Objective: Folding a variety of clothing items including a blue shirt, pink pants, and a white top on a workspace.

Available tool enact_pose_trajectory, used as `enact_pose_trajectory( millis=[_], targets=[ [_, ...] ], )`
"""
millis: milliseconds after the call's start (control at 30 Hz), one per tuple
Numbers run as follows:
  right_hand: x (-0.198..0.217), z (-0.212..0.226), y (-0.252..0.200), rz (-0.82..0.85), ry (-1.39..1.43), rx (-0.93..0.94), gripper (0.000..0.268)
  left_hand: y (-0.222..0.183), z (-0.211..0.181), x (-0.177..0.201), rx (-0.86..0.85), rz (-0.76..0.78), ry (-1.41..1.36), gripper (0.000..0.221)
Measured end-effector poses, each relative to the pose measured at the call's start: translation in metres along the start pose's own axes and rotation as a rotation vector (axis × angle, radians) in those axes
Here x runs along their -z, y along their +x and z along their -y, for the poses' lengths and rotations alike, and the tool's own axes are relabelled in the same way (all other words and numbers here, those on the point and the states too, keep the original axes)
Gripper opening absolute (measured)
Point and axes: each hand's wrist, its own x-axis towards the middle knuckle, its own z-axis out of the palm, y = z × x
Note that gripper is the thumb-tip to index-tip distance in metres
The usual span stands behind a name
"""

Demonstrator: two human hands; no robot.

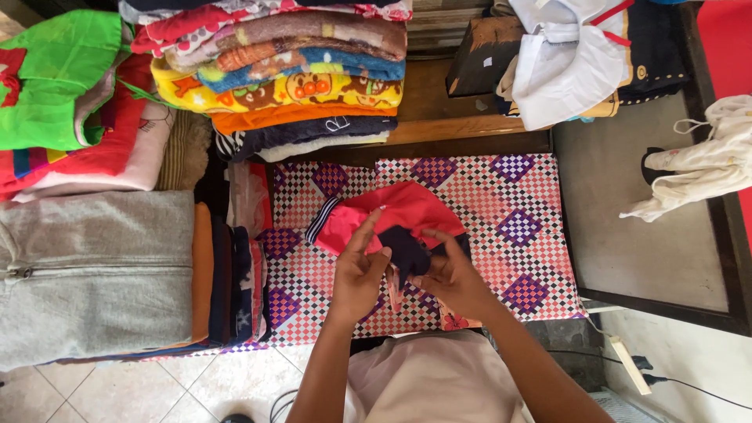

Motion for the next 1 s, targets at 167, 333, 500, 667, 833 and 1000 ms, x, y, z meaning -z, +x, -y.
enact_pose_trajectory(
  millis=[167,333,500,667,833,1000],
  targets=[
    [0.012,-0.013,0.0,-0.1,0.076,0.041,0.052,-0.004,-0.037,0.0,0.103,0.014,0.033,0.081],
    [0.014,0.01,-0.005,-0.165,-0.111,0.077,0.013,-0.008,-0.039,-0.001,0.324,0.095,0.04,0.083],
    [0.007,0.016,-0.004,-0.156,-0.139,0.143,0.025,-0.012,-0.02,-0.009,0.081,-0.003,0.197,0.042],
    [-0.002,0.033,-0.009,-0.157,-0.23,0.103,0.024,-0.013,-0.053,-0.017,-0.022,0.007,0.406,0.016],
    [0.002,0.032,-0.011,-0.185,-0.263,0.122,0.029,-0.012,-0.066,-0.012,-0.085,0.092,0.461,0.028],
    [0.004,0.034,-0.01,-0.155,-0.281,0.112,0.035,-0.013,-0.059,-0.008,-0.034,0.16,0.422,0.044]
  ],
)
